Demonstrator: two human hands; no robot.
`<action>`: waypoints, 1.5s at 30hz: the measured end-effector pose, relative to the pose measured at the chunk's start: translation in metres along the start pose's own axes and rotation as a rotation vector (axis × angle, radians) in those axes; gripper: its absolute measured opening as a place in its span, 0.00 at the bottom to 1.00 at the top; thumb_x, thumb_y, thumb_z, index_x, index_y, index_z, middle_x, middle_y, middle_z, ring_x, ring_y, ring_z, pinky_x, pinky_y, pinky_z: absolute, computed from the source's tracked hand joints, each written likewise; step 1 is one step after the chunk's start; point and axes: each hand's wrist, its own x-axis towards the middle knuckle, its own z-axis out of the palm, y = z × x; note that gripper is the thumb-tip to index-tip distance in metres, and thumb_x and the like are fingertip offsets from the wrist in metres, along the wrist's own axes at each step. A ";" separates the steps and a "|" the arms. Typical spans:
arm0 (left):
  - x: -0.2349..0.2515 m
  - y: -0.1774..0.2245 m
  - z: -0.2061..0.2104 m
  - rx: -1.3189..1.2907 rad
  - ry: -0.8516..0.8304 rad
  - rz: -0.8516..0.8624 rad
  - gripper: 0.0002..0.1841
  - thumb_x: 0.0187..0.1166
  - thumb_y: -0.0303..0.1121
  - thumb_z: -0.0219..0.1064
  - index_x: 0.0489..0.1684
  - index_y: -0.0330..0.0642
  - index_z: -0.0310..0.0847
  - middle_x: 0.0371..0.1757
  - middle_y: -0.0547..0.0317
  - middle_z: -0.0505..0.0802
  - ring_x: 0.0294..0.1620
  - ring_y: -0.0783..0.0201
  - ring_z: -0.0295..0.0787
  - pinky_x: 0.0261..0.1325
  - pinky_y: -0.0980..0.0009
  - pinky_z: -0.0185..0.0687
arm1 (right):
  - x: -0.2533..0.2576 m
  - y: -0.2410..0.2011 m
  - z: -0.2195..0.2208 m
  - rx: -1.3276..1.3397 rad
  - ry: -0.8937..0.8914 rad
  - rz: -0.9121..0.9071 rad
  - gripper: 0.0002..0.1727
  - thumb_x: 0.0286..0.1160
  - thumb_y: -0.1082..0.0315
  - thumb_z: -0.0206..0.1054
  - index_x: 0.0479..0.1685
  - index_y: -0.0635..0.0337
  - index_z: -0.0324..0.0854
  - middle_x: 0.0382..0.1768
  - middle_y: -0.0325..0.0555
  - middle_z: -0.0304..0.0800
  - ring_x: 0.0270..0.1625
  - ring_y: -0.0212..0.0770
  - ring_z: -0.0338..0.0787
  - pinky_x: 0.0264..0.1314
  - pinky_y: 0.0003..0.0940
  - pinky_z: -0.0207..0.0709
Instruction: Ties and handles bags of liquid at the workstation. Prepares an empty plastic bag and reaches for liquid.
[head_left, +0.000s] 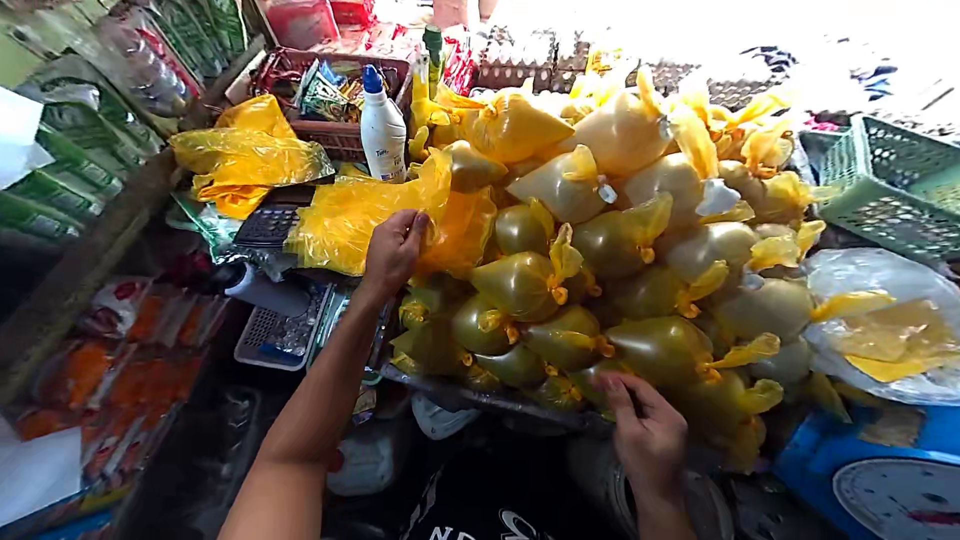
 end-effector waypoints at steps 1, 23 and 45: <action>-0.018 0.013 -0.002 -0.016 -0.004 0.055 0.20 0.93 0.46 0.53 0.41 0.43 0.86 0.37 0.58 0.89 0.35 0.65 0.85 0.40 0.61 0.83 | 0.018 -0.017 0.019 0.059 -0.046 -0.032 0.12 0.86 0.65 0.63 0.47 0.63 0.90 0.41 0.43 0.97 0.41 0.38 0.97 0.47 0.37 0.95; -0.177 0.161 0.107 -0.490 -0.114 -0.006 0.13 0.91 0.42 0.60 0.53 0.47 0.87 0.34 0.60 0.93 0.30 0.65 0.89 0.35 0.64 0.89 | 0.028 -0.054 -0.023 0.297 -0.255 0.081 0.40 0.77 0.32 0.63 0.81 0.50 0.68 0.67 0.44 0.84 0.62 0.40 0.88 0.57 0.44 0.89; -0.340 0.346 0.367 -0.483 -0.933 -0.164 0.40 0.61 0.33 0.81 0.79 0.41 0.69 0.61 0.49 0.90 0.58 0.56 0.92 0.60 0.55 0.92 | -0.153 0.095 -0.331 -0.465 0.395 0.367 0.46 0.49 0.70 0.83 0.80 0.56 0.69 0.43 0.53 0.90 0.41 0.53 0.92 0.43 0.56 0.89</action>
